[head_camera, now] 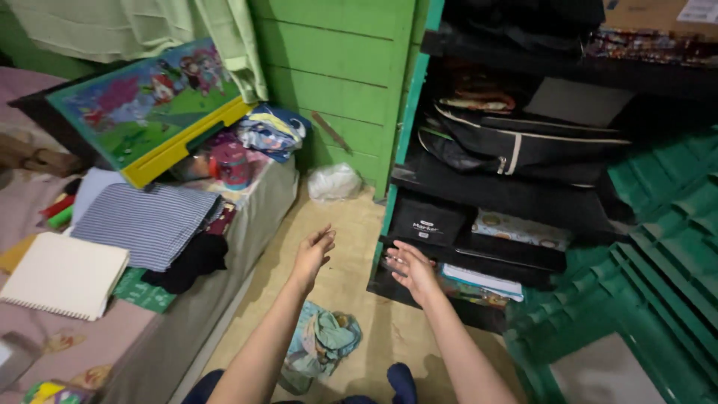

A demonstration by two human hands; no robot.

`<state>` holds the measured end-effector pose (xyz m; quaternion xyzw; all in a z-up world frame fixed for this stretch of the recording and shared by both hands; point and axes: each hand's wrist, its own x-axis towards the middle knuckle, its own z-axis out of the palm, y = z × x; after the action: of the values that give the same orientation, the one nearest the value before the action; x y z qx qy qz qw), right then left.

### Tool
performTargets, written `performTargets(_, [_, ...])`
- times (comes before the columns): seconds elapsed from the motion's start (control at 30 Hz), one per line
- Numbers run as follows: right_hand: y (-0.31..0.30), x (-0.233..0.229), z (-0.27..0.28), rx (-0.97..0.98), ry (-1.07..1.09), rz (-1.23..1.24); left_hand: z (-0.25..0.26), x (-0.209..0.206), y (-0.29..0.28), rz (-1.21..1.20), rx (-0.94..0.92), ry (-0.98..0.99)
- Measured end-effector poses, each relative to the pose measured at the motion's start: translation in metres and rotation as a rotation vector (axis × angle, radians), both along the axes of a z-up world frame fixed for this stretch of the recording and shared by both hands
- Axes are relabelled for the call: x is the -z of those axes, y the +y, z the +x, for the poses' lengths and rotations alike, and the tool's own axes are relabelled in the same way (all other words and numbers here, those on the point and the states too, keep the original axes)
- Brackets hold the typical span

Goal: The person wipes a maroon phone case and a yellow plastic lid with a cloth, then places them on the bed. They pick up a small container of colorful items and put it into a drawer, followed by a notebook and a green pouch placed on a shelf. A maroon book is also placed on the shelf, and a red cup is moved on the bed.

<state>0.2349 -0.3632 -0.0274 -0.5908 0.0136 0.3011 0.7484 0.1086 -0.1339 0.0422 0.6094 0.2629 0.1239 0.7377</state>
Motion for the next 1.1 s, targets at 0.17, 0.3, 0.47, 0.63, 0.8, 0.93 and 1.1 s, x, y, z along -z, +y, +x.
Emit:
performTargets(0.17, [0.010, -0.034, -0.007, -0.037, -0.030, 0.007, -0.029, -0.023, 0.015, 0.028, -0.111, -0.109])
performTargets(0.3, [0.023, -0.061, -0.007, -0.064, -0.048, 0.050, -0.063, -0.066, 0.024, 0.047, -0.215, -0.185])
performTargets(0.47, [0.049, -0.088, -0.018, -0.160, -0.094, 0.058, -0.090, -0.066, 0.059, 0.066, -0.311, -0.190])
performTargets(0.63, [0.065, -0.108, -0.035, -0.257, -0.113, 0.046, -0.115, -0.069, 0.083, -0.010, -0.429, -0.182])
performTargets(0.8, [0.077, -0.112, -0.038, -0.298, -0.142, 0.028, -0.119, -0.063, 0.114, 0.019, -0.457, -0.164])
performTargets(0.93, [0.105, -0.094, -0.048, -0.290, -0.122, -0.011, -0.137, -0.059, 0.122, -0.013, -0.474, -0.150])
performTargets(1.1, [0.161, -0.069, -0.068, -0.356, -0.137, -0.082, -0.169, -0.026, 0.182, -0.001, -0.521, -0.133])
